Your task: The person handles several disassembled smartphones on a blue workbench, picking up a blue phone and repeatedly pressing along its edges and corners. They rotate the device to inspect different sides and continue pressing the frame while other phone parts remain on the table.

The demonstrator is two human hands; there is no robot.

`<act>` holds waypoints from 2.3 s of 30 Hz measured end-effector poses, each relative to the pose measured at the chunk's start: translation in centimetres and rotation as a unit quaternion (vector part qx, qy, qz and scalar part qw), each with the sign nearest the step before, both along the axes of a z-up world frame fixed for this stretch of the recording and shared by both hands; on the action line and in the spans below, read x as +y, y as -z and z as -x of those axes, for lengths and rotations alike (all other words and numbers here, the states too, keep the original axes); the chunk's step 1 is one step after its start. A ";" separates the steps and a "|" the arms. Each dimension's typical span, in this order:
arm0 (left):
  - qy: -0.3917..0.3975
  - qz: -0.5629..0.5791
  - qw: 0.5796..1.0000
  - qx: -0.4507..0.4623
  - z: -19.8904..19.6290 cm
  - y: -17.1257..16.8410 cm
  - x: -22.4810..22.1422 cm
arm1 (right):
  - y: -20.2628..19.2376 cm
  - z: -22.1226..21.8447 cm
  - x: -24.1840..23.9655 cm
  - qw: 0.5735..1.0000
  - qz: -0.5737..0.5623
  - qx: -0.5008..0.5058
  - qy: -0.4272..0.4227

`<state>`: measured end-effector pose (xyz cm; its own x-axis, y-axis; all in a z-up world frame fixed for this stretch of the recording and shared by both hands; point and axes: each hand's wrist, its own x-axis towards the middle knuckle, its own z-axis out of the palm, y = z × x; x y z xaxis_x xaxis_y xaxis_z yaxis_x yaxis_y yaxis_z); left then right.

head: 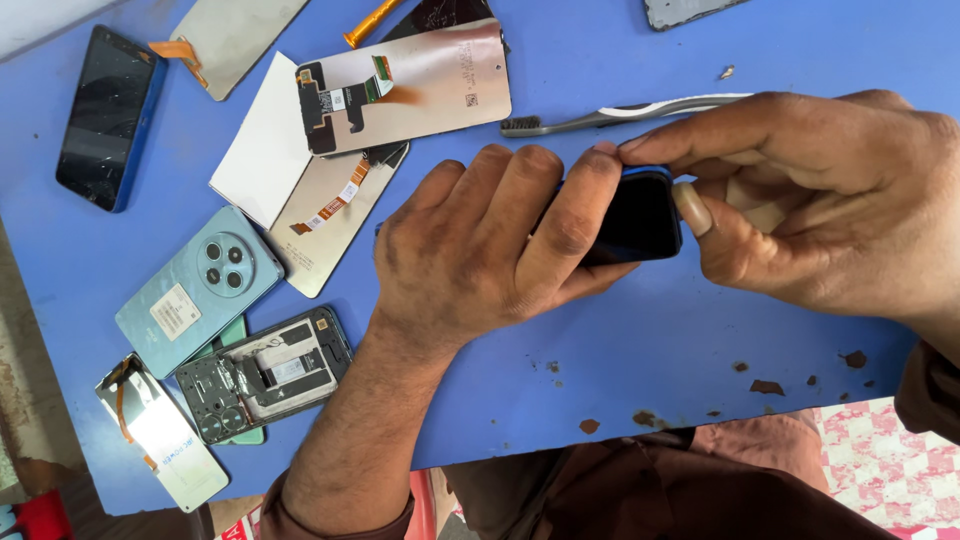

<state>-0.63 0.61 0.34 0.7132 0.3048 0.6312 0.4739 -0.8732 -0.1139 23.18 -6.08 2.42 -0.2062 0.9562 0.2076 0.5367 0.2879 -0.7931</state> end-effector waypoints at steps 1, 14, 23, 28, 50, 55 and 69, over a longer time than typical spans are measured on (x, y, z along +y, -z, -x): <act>0.001 0.002 1.000 0.001 0.1 0.1 -0.1 | -0.1 0.1 -0.1 1.000 0.002 -0.004 0.007; 0.010 -0.037 0.999 0.029 0.6 1.1 0.0 | -0.5 0.6 -0.5 1.000 0.011 -0.014 0.018; 0.017 0.013 0.999 0.037 1.0 1.0 0.7 | 0.6 0.4 0.5 0.999 0.021 0.031 -0.027; 0.010 0.096 0.994 0.044 0.6 0.6 0.9 | 1.3 0.1 1.0 1.000 0.021 0.000 0.008; 0.187 0.679 0.423 -0.570 2.3 1.6 2.8 | 3.3 0.3 1.0 0.921 0.012 0.380 -0.089; 0.192 0.682 0.397 -0.584 2.7 2.3 3.1 | 2.5 0.6 -0.4 0.981 -0.006 0.185 0.053; 0.134 0.675 0.434 -0.581 3.4 2.7 2.8 | 2.6 -0.1 -0.2 0.995 -0.051 0.085 0.001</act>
<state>-4.05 3.46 -2.32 0.2772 0.9607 -0.0126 -0.6136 0.1870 0.7672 23.31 -6.31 -0.19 -0.1573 0.9288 0.3356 0.3981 0.3706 -0.8391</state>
